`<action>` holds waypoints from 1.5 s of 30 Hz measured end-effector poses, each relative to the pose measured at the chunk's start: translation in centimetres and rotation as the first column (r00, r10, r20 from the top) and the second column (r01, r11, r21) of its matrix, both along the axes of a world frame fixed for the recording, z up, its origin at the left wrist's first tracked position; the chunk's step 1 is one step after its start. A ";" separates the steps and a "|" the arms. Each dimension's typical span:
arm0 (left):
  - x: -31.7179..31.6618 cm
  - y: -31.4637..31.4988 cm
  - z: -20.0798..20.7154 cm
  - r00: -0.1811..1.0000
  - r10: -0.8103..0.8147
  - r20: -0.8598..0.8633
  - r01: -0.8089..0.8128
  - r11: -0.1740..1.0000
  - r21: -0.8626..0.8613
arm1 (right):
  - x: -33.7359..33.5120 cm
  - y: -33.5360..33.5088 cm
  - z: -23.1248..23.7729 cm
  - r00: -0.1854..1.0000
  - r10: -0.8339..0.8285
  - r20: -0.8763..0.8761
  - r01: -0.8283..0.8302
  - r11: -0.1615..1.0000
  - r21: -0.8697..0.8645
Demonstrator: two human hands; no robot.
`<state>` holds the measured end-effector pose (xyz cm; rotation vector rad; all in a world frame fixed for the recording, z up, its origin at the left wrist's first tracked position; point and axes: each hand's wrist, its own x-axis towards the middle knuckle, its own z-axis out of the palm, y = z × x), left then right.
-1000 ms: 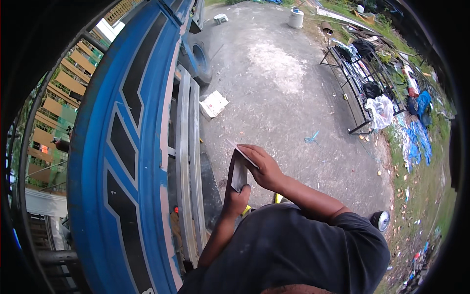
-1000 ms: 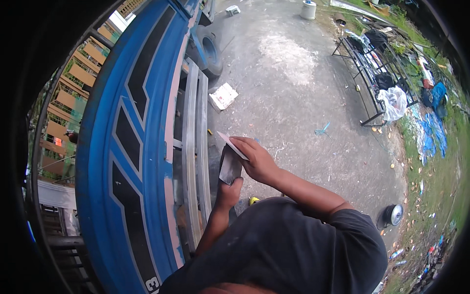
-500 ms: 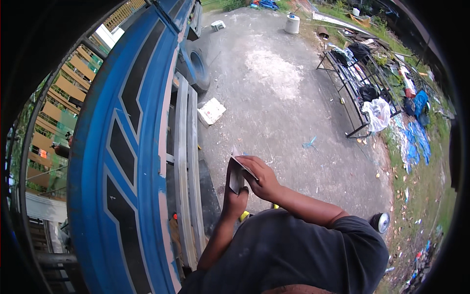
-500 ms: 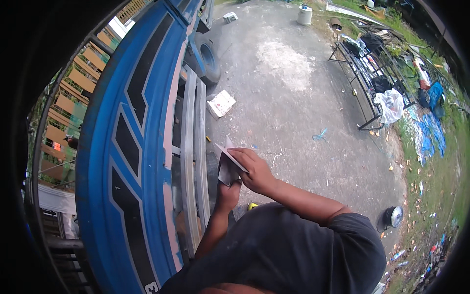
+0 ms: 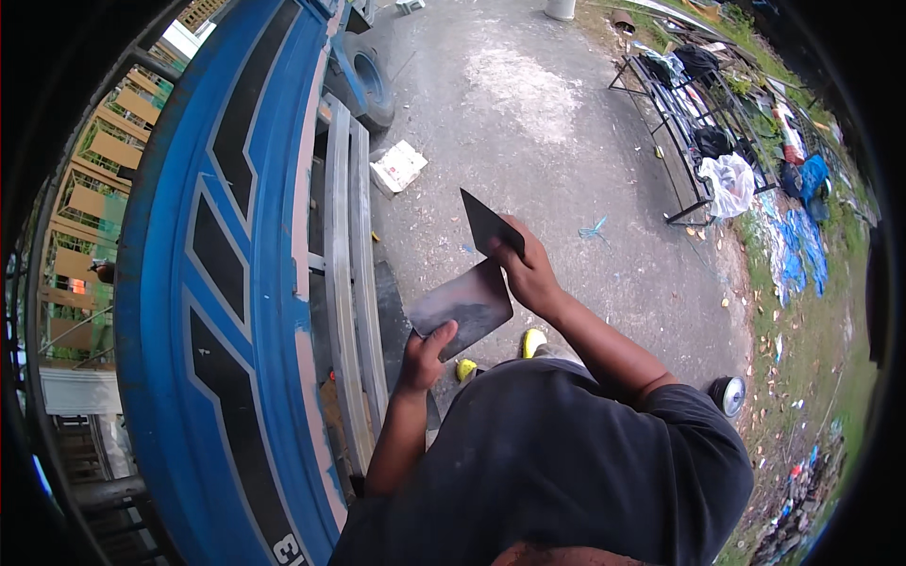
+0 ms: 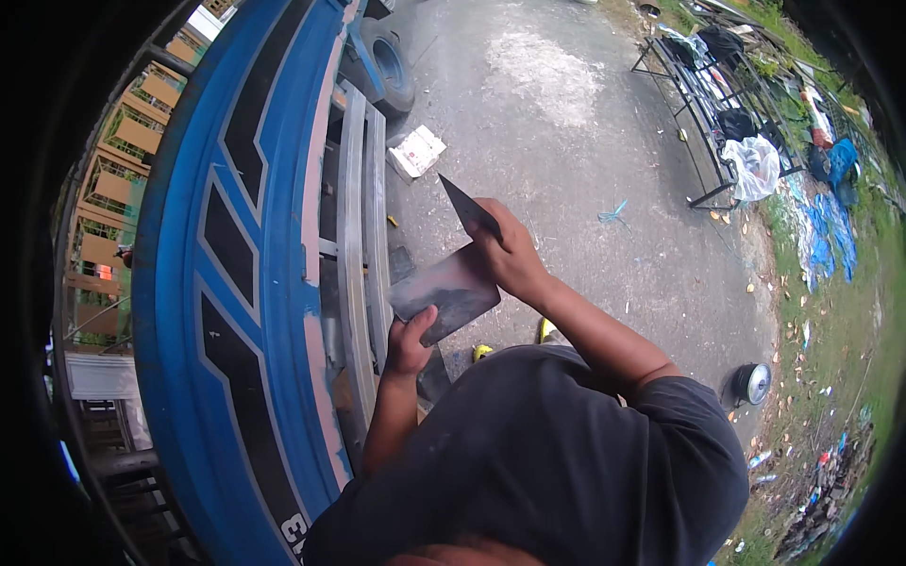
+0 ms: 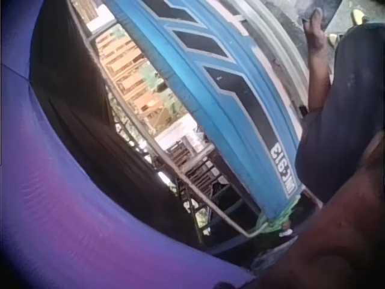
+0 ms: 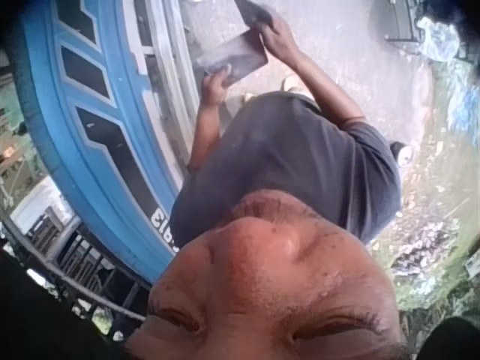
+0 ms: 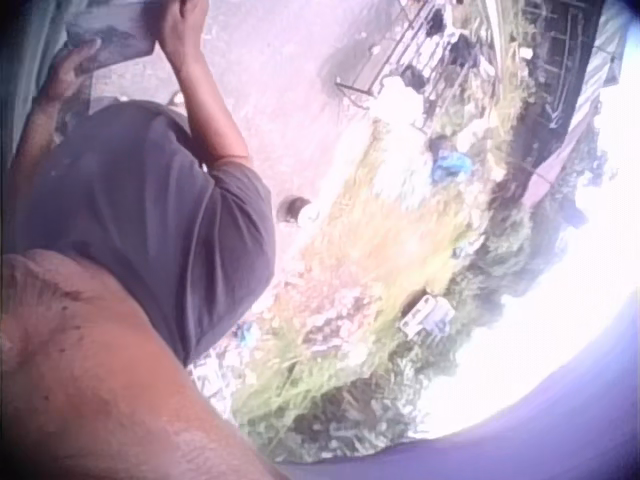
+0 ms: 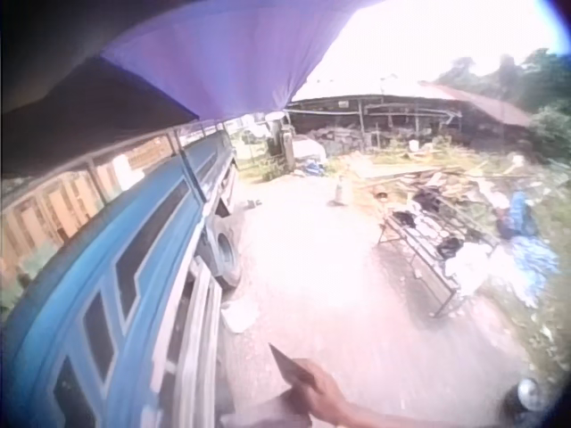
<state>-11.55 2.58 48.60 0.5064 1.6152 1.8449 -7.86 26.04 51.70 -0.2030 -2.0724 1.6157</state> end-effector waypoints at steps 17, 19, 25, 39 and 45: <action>-3.2 0.3 3.6 0.901 -0.005 0.434 -0.154 0.931 0.331 | 3.5 -0.1 1.6 0.931 0.280 -0.235 -0.213 0.938 0.275; -2.8 0.0 3.0 0.910 -0.037 0.414 -0.120 0.930 0.347 | 2.9 0.1 0.8 0.954 0.239 -0.180 -0.256 0.964 -0.078; -2.1 3.8 -0.7 0.899 0.431 0.074 -0.438 0.889 0.138 | 5.0 -4.8 0.1 0.946 0.292 -0.144 -0.324 0.807 -0.494; -0.6 2.4 -5.8 0.921 0.010 -0.389 -0.071 0.987 -0.141 | 3.3 -2.9 1.6 0.904 0.418 -0.089 -0.291 0.755 0.587; -0.1 0.7 -6.1 0.895 0.019 -0.446 -0.131 0.966 -0.222 | 4.7 -5.2 4.3 0.840 0.519 -0.156 -0.310 0.696 0.648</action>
